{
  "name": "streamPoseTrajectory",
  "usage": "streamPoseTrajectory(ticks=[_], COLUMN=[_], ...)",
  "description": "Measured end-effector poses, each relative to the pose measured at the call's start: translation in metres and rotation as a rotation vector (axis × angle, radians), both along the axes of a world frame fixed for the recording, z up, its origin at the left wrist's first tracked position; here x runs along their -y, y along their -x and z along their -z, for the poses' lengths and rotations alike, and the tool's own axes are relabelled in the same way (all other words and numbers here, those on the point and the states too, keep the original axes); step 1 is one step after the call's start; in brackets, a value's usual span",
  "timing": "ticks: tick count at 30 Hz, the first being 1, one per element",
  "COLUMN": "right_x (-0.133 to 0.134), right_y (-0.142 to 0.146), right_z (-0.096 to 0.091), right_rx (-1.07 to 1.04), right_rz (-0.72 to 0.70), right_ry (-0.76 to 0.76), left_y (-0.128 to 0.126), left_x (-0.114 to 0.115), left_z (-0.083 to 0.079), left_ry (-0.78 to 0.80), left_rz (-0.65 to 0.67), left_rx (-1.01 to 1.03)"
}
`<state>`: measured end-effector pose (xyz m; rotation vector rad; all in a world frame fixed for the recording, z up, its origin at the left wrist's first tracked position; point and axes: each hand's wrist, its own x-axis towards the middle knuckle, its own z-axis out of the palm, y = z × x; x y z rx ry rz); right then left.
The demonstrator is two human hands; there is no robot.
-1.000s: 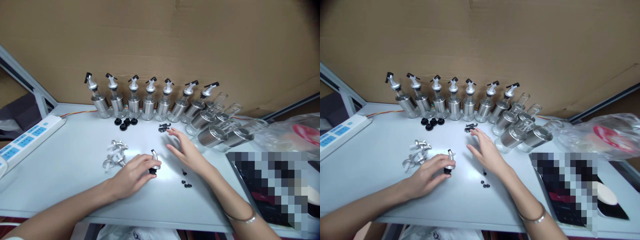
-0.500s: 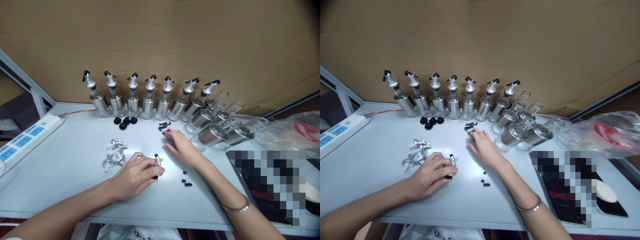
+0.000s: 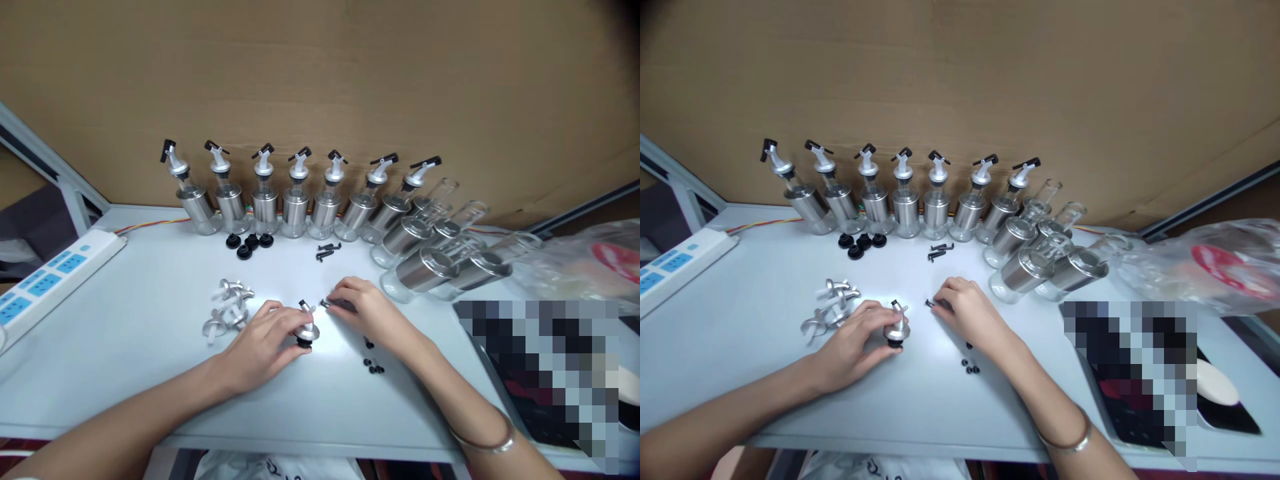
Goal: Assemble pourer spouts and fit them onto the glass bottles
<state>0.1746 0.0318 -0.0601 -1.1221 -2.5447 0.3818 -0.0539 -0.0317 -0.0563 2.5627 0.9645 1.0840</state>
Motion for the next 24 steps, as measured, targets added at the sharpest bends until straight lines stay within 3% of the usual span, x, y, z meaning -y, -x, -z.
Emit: streamPoseTrajectory(ticks=[5, 11, 15, 24], right_x=[0.006, 0.022, 0.032, 0.033], right_y=[0.007, 0.017, 0.021, 0.022], right_z=[-0.006, -0.014, -0.020, -0.023], right_rx=[0.089, -0.326, -0.441, -0.451], right_rz=[0.048, 0.181, 0.125, 0.007], right_ry=[-0.007, 0.079, -0.006, -0.087], left_y=[0.000, 0.000, 0.000, 0.001], left_x=[-0.001, -0.002, -0.001, -0.001], left_z=[0.000, 0.003, 0.003, 0.003], left_ry=[-0.006, 0.034, 0.059, 0.068], left_rz=[0.050, 0.081, 0.114, 0.109], left_rx=[-0.011, -0.040, -0.016, -0.017])
